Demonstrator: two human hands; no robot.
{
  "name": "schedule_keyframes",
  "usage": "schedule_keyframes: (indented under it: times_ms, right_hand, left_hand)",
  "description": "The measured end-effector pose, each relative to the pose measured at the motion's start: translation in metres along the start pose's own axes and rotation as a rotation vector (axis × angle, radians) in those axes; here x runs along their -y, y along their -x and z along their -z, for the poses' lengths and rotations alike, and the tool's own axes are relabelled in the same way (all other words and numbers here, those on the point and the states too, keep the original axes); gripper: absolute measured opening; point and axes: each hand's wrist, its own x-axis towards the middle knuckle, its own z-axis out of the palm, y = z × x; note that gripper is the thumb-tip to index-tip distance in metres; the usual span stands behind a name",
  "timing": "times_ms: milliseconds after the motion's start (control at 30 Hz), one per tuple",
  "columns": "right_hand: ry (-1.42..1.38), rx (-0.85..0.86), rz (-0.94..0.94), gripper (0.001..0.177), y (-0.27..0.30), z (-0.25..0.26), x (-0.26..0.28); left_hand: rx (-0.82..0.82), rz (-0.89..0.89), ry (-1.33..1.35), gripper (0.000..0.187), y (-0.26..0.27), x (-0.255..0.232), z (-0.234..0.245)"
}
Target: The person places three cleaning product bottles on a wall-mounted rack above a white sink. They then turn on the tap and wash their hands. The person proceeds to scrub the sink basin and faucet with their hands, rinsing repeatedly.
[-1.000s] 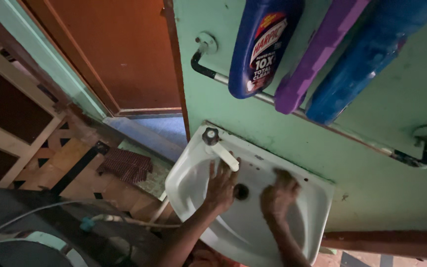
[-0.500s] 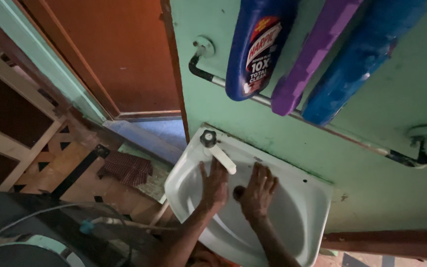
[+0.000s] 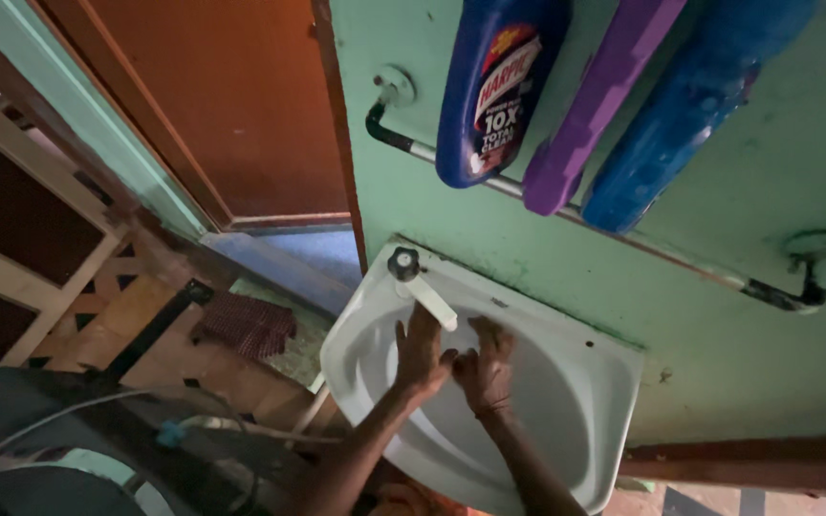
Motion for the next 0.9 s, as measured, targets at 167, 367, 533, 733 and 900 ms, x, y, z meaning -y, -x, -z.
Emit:
schedule_keyframes:
  times_ms: [167, 367, 533, 733, 900]
  right_hand:
    - [-1.36, 0.21, -1.016, 0.044, -0.015, -0.046, -0.022]
    - [-1.944, 0.087, -1.412, 0.042, -0.035, -0.082, -0.027]
    - [-1.845, 0.093, -1.404, 0.043, -0.032, -0.102, -0.054]
    - [-1.883, 0.169, -1.471, 0.038, -0.023, -0.122, -0.081]
    - [-1.788, 0.002, -1.558, 0.025, -0.027, -0.117, -0.064]
  left_hand:
    - [-0.475, 0.101, 0.358, 0.091, 0.007, -0.003, 0.003]
    - [-0.735, -0.079, 0.283, 0.087, -0.032, -0.019, 0.054]
    - [-0.592, 0.055, 0.358, 0.043, -0.083, -0.023, 0.063]
    - [-0.497, 0.023, 0.465, 0.029, -0.111, 0.012, 0.061]
    - [-0.349, 0.038, 0.556, 0.024, -0.116, 0.023, 0.064]
